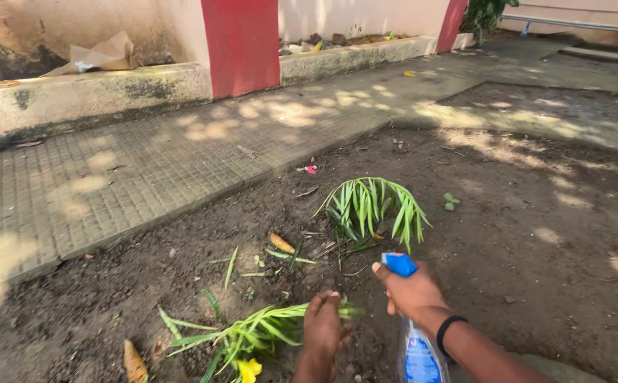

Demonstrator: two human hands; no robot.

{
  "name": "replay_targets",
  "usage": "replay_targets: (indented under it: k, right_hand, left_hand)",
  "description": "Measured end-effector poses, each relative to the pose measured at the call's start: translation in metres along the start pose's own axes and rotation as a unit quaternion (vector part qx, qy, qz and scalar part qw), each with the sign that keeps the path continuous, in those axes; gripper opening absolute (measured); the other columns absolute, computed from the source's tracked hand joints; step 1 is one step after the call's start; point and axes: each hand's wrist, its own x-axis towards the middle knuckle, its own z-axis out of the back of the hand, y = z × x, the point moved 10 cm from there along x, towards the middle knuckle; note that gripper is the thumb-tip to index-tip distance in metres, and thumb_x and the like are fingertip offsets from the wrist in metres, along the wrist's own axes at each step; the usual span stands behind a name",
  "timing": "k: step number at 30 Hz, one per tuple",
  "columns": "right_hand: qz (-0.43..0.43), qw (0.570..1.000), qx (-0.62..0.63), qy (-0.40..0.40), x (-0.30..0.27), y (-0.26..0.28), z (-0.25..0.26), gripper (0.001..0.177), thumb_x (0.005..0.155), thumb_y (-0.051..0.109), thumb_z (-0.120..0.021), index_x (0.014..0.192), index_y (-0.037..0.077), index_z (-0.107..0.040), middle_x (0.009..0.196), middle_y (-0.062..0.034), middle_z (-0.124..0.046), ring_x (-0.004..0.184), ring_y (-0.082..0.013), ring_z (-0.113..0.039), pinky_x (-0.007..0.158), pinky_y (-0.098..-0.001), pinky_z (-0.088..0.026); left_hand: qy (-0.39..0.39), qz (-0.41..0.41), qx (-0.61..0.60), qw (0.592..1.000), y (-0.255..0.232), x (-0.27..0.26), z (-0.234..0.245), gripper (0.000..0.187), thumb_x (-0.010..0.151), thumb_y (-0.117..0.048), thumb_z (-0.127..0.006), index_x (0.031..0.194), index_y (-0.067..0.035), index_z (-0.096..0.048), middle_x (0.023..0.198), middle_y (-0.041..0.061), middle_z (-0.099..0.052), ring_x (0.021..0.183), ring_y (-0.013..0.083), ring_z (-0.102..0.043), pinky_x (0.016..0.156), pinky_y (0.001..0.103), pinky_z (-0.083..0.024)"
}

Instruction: The person sprays a yellow flower and green leaves with a spray bottle, moving between different small plants on the ground.

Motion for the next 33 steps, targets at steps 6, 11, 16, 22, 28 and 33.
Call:
replay_targets:
  k: [6, 11, 16, 22, 28, 33]
  right_hand:
    - [0.077, 0.996, 0.026, -0.030, 0.031, 0.014, 0.024, 0.030, 0.080, 0.033, -0.082, 0.081, 0.005, -0.071, 0.064, -0.0037, -0.071, 0.044, -0.0167, -0.064, 0.045, -0.0336, -0.049]
    - [0.064, 0.994, 0.003, -0.087, 0.031, 0.023, 0.041, 0.029, 0.078, 0.032, -0.085, 0.080, 0.007, -0.071, 0.062, -0.0053, -0.071, 0.045, -0.0173, -0.065, 0.046, -0.0345, -0.052]
    - [0.010, 0.990, -0.042, -0.134, 0.016, 0.034, 0.071, 0.039, 0.079, 0.043, -0.085, 0.074, 0.007, -0.071, 0.057, -0.0072, -0.068, 0.047, -0.0193, -0.066, 0.052, -0.0374, -0.053]
    - [-0.012, 0.981, -0.079, -0.179, 0.008, 0.033, 0.090, 0.045, 0.086, 0.049, -0.078, 0.071, 0.007, -0.071, 0.056, -0.0101, -0.069, 0.048, -0.0206, -0.069, 0.057, -0.0356, -0.053]
    - [0.080, 0.992, 0.023, -0.099, 0.020, 0.035, 0.064, 0.033, 0.080, 0.041, -0.078, 0.075, 0.009, -0.070, 0.057, -0.0045, -0.068, 0.045, -0.0203, -0.068, 0.051, -0.0395, -0.053]
    - [0.020, 0.990, -0.051, -0.132, 0.016, 0.036, 0.063, 0.047, 0.080, 0.049, -0.081, 0.078, 0.004, -0.069, 0.057, -0.0107, -0.068, 0.047, -0.0222, -0.068, 0.059, -0.0388, -0.056]
  left_hand:
    - [0.022, -0.068, 0.093, 0.993, -0.044, 0.004, -0.060, 0.038, 0.093, -0.037, -0.063, 0.129, -0.026, -0.058, 0.105, -0.006, -0.067, 0.084, 0.0158, -0.061, 0.066, 0.033, -0.045]
    - [0.036, -0.098, 0.081, 0.991, -0.070, 0.010, -0.093, 0.037, 0.094, -0.032, -0.064, 0.129, -0.020, -0.061, 0.105, 0.000, -0.066, 0.085, 0.0152, -0.062, 0.063, 0.031, -0.045]
    - [0.037, -0.143, 0.176, 0.973, -0.082, 0.001, -0.099, 0.036, 0.097, -0.027, -0.063, 0.130, -0.014, -0.061, 0.101, 0.007, -0.065, 0.083, 0.0175, -0.059, 0.067, 0.033, -0.045]
    - [-0.025, -0.271, 0.451, 0.850, -0.107, -0.018, -0.076, 0.040, 0.094, -0.030, -0.066, 0.131, -0.014, -0.060, 0.122, 0.005, -0.070, 0.104, 0.0176, -0.067, 0.098, 0.045, -0.051]
    - [-0.080, -0.207, 0.625, 0.748, -0.115, -0.053, -0.019, 0.052, 0.087, -0.031, -0.069, 0.138, -0.027, -0.060, 0.136, 0.000, -0.068, 0.126, 0.0216, -0.064, 0.124, 0.066, -0.012]
    - [-0.109, -0.200, 0.672, 0.705, -0.119, -0.060, 0.016, 0.053, 0.088, -0.031, -0.069, 0.140, -0.028, -0.059, 0.138, -0.002, -0.066, 0.129, 0.0231, -0.063, 0.123, 0.072, -0.003]
